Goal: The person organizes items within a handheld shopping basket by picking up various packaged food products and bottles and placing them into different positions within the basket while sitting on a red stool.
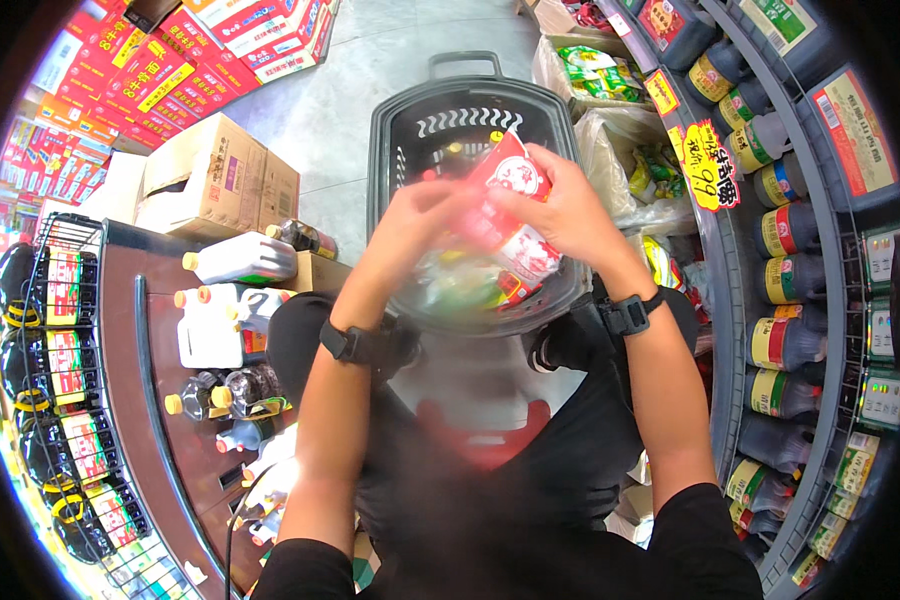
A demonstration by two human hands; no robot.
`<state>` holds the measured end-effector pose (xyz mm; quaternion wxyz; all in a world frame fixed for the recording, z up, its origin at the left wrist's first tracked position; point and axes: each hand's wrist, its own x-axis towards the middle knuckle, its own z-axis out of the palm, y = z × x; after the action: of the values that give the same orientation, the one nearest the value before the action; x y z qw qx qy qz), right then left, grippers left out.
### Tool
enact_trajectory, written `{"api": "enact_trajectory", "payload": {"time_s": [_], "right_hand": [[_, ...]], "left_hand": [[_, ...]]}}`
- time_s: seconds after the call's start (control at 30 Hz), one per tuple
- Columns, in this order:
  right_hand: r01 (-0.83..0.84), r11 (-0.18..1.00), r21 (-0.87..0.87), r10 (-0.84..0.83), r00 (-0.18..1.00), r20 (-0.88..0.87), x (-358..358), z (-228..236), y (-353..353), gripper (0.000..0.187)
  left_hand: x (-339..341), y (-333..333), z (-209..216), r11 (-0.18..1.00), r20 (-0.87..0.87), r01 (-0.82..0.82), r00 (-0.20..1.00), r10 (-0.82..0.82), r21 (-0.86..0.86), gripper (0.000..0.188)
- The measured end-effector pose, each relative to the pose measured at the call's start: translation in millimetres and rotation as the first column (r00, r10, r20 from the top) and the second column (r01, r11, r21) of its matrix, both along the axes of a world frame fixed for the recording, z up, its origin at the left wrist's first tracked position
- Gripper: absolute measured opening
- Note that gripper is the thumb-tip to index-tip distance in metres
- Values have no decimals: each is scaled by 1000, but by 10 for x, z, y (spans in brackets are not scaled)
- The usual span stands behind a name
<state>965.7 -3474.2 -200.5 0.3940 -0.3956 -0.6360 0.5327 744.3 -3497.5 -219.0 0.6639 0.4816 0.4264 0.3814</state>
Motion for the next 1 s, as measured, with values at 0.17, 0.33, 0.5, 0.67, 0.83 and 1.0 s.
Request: {"api": "enact_trajectory", "payload": {"time_s": [0.17,0.33,0.5,0.67,0.83,1.0], "right_hand": [[-186,982,28,183,980,75,16,-73,-28,46],[-109,994,-14,110,990,89,-15,24,-111,53],[111,600,793,-389,906,167,92,463,-165,36],[-150,269,952,-139,971,192,189,1538,-1052,45],[-95,66,993,427,902,58,128,1662,-1022,25],[236,410,881,-227,962,-152,-102,1677,-1736,25]], "left_hand": [[-1,-90,105,966,-137,257,957,-254,4,37],[2,-133,188,976,-7,213,977,-213,49,34],[-58,-112,136,995,6,92,996,-92,38,34],[-58,-115,120,986,236,-154,962,135,66,28],[-9,-80,224,975,446,-223,871,205,-13,26],[-100,-132,267,966,546,-257,806,228,-24,27]]}}
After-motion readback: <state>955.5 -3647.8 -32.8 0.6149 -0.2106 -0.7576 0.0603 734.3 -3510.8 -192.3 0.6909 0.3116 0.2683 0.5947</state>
